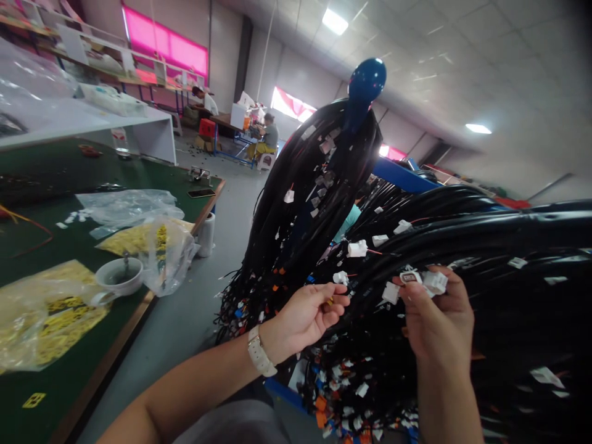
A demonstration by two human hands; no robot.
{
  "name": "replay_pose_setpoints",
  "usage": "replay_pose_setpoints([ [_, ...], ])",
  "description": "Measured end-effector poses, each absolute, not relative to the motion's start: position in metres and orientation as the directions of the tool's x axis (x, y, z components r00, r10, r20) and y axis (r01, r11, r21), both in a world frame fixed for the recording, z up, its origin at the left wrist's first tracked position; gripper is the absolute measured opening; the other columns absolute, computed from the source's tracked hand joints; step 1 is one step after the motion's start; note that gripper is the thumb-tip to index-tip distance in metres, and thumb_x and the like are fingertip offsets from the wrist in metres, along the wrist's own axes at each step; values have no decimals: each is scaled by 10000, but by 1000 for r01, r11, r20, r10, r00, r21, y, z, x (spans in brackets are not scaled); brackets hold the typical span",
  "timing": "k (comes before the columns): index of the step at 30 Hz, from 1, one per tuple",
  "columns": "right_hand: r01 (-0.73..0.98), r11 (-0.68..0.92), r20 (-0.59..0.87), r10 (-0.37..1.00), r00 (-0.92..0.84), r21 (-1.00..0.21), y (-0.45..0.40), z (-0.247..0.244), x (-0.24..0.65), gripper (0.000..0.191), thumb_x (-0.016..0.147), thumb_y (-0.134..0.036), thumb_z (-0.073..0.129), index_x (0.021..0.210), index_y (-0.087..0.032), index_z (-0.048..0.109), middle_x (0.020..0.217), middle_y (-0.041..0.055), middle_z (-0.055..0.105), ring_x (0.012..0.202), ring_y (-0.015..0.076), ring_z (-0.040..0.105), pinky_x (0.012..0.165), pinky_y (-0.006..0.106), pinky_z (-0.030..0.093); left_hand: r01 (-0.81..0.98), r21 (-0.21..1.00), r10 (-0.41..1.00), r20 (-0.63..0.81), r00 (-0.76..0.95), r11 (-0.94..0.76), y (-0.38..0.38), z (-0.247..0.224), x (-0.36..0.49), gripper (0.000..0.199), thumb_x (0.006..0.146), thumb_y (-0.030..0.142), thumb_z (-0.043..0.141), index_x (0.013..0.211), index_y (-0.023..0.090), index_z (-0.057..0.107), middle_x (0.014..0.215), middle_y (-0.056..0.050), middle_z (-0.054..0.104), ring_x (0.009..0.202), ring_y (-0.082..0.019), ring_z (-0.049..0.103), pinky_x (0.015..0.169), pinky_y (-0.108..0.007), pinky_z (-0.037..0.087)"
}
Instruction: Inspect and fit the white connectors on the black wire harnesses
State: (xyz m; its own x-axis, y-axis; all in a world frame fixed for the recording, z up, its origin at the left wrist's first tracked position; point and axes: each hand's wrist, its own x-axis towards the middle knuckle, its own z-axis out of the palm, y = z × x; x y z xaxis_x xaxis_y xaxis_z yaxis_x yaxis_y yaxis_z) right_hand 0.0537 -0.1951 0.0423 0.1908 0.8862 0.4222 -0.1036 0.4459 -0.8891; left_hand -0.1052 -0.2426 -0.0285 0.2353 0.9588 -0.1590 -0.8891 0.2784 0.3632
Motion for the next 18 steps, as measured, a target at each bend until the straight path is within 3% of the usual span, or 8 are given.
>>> replay_pose_setpoints([
  [3, -96, 483, 460, 866, 195, -870, -194, 38, 54, 529, 507, -188, 865, 961, -221, 596, 705, -52, 669, 629, 111, 639, 626, 225, 516, -869, 396, 955, -139, 264, 298, -241, -32, -107, 235, 899, 271, 581, 845, 65, 681, 543, 29, 491, 378, -11, 382, 361, -122, 302],
  [6, -111, 504, 481, 858, 182, -856, -193, 34, 55, 527, 498, -152, 862, 945, -224, 591, 725, -60, 661, 647, 103, 634, 648, 221, 511, -863, 419, 960, -123, 252, 280, -240, -35, -107, 260, 849, 337, 646, 814, 81, 682, 527, 66, 387, 382, -9, 319, 362, -133, 232],
  [13, -136, 507, 484, 858, 170, -851, -191, 33, 56, 526, 498, -144, 859, 936, -224, 578, 745, -53, 656, 674, 116, 641, 678, 248, 513, -829, 484, 960, -129, 249, 280, -243, -25, -110, 155, 779, 65, 620, 888, 48, 728, 705, -30, 553, 558, -36, 481, 478, -140, 338],
  [18, -127, 518, 495, 851, 175, -846, -192, 32, 56, 533, 503, -154, 859, 943, -222, 567, 757, -57, 644, 678, 115, 632, 687, 261, 513, -815, 512, 961, -112, 251, 272, -243, -25, -109, 148, 840, 70, 568, 883, 69, 709, 753, -70, 640, 614, -72, 577, 569, -158, 437],
])
